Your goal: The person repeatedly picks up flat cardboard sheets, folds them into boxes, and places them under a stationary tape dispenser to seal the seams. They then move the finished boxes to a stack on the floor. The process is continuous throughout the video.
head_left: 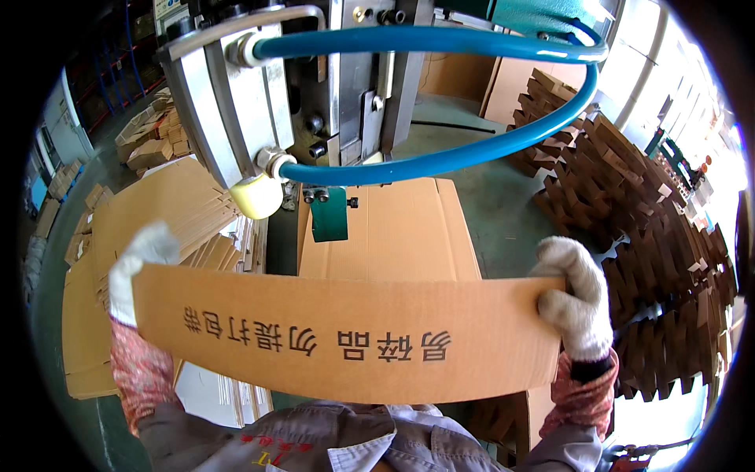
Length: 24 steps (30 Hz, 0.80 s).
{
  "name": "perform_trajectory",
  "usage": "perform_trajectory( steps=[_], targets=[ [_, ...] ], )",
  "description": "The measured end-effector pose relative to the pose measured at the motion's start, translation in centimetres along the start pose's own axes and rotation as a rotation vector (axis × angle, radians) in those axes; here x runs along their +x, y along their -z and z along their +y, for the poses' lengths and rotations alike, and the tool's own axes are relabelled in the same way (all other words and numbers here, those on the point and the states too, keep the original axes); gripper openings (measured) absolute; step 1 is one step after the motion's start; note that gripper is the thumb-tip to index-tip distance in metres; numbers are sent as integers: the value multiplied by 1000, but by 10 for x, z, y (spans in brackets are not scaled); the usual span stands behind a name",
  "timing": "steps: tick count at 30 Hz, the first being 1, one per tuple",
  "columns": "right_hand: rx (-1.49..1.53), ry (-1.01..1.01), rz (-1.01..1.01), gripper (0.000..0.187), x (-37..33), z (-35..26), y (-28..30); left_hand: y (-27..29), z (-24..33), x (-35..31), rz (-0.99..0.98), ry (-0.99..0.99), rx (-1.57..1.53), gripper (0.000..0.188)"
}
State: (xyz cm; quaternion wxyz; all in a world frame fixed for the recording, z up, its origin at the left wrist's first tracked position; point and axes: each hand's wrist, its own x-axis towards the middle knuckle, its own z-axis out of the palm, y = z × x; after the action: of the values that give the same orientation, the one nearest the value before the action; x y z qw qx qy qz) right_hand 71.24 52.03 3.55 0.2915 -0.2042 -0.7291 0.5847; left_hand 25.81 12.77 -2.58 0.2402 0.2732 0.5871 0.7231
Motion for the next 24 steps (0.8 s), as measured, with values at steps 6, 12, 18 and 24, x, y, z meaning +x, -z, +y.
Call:
perform_trajectory(
  steps=[6,12,18,24],
  targets=[
    [395,29,-84,42,47,-1,-18,38,-8,-65,250,-98,25,42],
    [561,121,-62,36,99,3,-95,80,39,-77,414,-374,102,31],
    [591,186,150,44,105,-3,-132,126,87,-36,54,-369,362,25],
    [457,246,57,51,128,16,-135,142,70,-19,66,-211,93,29]
  ],
)
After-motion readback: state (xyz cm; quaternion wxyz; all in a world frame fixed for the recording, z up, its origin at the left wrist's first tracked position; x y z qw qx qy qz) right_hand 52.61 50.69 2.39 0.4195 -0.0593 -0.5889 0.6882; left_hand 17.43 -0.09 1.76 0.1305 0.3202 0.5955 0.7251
